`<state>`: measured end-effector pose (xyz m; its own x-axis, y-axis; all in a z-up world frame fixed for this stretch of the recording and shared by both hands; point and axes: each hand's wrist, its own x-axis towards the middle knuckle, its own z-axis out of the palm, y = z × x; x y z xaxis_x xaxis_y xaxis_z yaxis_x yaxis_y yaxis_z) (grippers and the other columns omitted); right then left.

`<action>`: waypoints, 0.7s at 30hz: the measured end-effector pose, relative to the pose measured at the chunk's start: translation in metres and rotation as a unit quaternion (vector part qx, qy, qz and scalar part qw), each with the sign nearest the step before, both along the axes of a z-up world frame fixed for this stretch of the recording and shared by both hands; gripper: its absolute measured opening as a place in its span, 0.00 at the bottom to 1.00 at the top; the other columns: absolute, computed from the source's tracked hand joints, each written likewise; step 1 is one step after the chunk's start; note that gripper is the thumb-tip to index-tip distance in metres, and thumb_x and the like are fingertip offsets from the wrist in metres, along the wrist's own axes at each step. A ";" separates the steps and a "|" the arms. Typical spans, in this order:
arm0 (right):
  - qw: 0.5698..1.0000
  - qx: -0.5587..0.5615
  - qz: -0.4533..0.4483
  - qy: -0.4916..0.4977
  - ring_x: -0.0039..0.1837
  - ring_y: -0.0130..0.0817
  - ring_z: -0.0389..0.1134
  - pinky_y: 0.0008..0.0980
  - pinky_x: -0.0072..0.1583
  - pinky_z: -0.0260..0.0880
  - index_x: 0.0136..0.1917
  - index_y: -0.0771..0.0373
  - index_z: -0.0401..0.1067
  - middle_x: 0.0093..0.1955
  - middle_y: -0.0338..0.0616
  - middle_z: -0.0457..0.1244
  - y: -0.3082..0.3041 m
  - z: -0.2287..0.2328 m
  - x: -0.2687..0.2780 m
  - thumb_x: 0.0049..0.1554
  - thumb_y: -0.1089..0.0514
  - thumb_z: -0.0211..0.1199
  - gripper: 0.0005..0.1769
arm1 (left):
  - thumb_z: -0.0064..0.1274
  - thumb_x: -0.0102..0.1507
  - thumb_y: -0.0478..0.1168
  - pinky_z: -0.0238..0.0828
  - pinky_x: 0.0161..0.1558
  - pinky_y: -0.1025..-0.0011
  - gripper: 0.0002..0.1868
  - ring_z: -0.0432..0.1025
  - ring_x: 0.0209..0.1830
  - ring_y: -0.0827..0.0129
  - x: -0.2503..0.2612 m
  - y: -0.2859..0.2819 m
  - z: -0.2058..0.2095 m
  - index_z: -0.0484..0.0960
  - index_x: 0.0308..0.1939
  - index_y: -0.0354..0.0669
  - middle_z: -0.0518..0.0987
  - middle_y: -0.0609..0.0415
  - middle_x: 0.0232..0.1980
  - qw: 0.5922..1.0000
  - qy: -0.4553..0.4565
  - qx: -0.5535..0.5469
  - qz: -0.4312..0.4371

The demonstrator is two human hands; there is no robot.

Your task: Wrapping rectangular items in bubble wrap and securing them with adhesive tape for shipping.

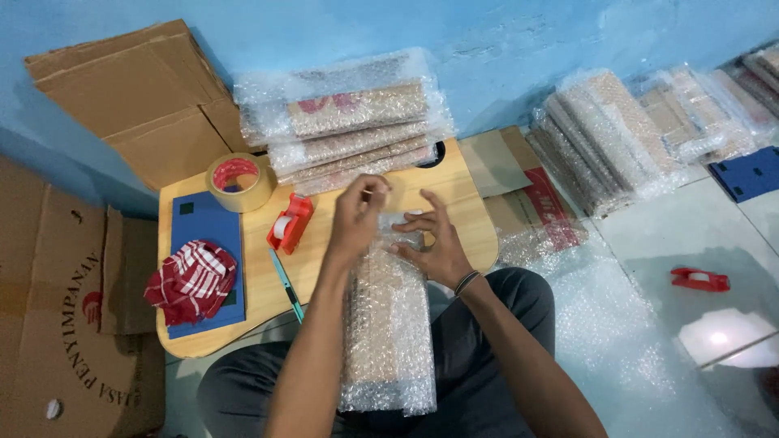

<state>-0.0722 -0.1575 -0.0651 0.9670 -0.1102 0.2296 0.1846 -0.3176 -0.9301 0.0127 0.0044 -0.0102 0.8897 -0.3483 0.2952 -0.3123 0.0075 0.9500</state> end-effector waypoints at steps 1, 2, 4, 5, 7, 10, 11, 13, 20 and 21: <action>1.000 -0.015 0.005 -0.006 0.70 0.50 0.67 0.50 0.75 0.55 0.79 0.67 0.48 0.51 0.42 0.74 0.000 0.001 0.000 0.49 0.57 0.78 0.55 | 0.49 0.68 0.35 0.66 0.44 0.71 0.04 0.68 0.40 0.69 0.008 0.003 -0.009 0.79 0.39 0.44 0.78 0.52 0.38 0.999 0.023 -0.036 0.012; 1.000 -0.014 0.007 -0.007 0.70 0.50 0.67 0.50 0.75 0.55 0.79 0.67 0.48 0.51 0.42 0.74 0.000 0.001 0.001 0.49 0.57 0.78 0.55 | 0.49 0.68 0.35 0.66 0.44 0.71 0.04 0.68 0.40 0.69 0.009 0.011 -0.002 0.79 0.39 0.44 0.78 0.52 0.38 0.999 0.022 -0.035 0.014; 0.999 -0.051 0.007 0.001 0.69 0.46 0.68 0.48 0.76 0.54 0.77 0.63 0.56 0.51 0.38 0.75 -0.001 -0.001 0.001 0.49 0.55 0.79 0.50 | 0.51 0.66 0.36 0.62 0.31 0.77 0.10 0.65 0.24 0.73 0.010 0.027 0.011 0.80 0.29 0.45 0.71 0.57 0.20 0.994 0.092 0.059 -0.026; 0.999 -0.049 0.008 0.003 0.69 0.46 0.68 0.48 0.76 0.54 0.77 0.63 0.56 0.51 0.38 0.75 0.000 -0.003 0.001 0.49 0.55 0.79 0.50 | 0.51 0.66 0.36 0.62 0.31 0.77 0.10 0.65 0.24 0.73 0.009 0.030 0.014 0.80 0.29 0.45 0.71 0.57 0.20 0.993 0.093 0.061 -0.025; 0.998 -0.068 0.001 0.008 0.69 0.43 0.68 0.45 0.77 0.52 0.75 0.58 0.61 0.51 0.34 0.74 0.000 -0.006 0.001 0.48 0.52 0.79 0.47 | 0.54 0.59 0.42 0.61 0.26 0.74 0.10 0.66 0.19 0.71 0.008 0.036 0.020 0.83 0.23 0.46 0.71 0.55 0.16 0.963 0.166 0.211 -0.018; 0.997 -0.077 -0.003 0.015 0.69 0.38 0.68 0.41 0.76 0.52 0.73 0.54 0.65 0.50 0.31 0.74 0.001 -0.002 0.000 0.49 0.50 0.77 0.41 | 0.56 0.56 0.45 0.66 0.29 0.73 0.12 0.73 0.23 0.68 0.015 0.037 0.010 0.85 0.22 0.45 0.79 0.52 0.20 0.940 0.179 0.289 -0.025; 0.997 -0.077 -0.003 0.016 0.69 0.38 0.68 0.41 0.76 0.52 0.73 0.54 0.65 0.50 0.31 0.74 0.000 -0.003 0.000 0.49 0.50 0.77 0.41 | 0.56 0.56 0.45 0.66 0.29 0.73 0.12 0.73 0.23 0.68 0.015 0.035 0.008 0.85 0.22 0.45 0.79 0.52 0.20 0.940 0.179 0.289 -0.025; 0.996 -0.090 0.008 0.023 0.68 0.39 0.67 0.43 0.74 0.53 0.68 0.52 0.70 0.51 0.32 0.74 -0.002 -0.003 0.001 0.50 0.52 0.74 0.34 | 0.56 0.52 0.47 0.71 0.36 0.70 0.12 0.77 0.30 0.63 0.017 0.032 0.005 0.88 0.24 0.45 0.81 0.52 0.22 0.912 0.187 0.364 -0.037; 0.994 -0.108 0.005 -0.003 0.65 0.41 0.68 0.44 0.71 0.56 0.64 0.50 0.71 0.49 0.34 0.74 -0.001 -0.006 0.003 0.45 0.48 0.76 0.34 | 0.58 0.48 0.52 0.69 0.34 0.70 0.13 0.78 0.29 0.61 0.027 0.022 -0.032 0.87 0.20 0.48 0.79 0.52 0.19 0.906 0.197 0.374 -0.013; 0.993 -0.117 0.000 -0.023 0.63 0.44 0.68 0.46 0.69 0.58 0.61 0.50 0.73 0.49 0.36 0.73 0.001 -0.004 0.002 0.46 0.48 0.76 0.30 | 0.58 0.48 0.52 0.71 0.36 0.69 0.14 0.79 0.32 0.58 0.027 0.021 -0.032 0.87 0.20 0.48 0.80 0.52 0.20 0.903 0.191 0.385 -0.012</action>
<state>-0.0699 -0.1567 -0.0688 0.9548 -0.0486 0.2931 0.2255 -0.5242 -0.8212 0.0394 0.0258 -0.0418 0.8645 -0.3404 -0.3699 0.0311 -0.6982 0.7152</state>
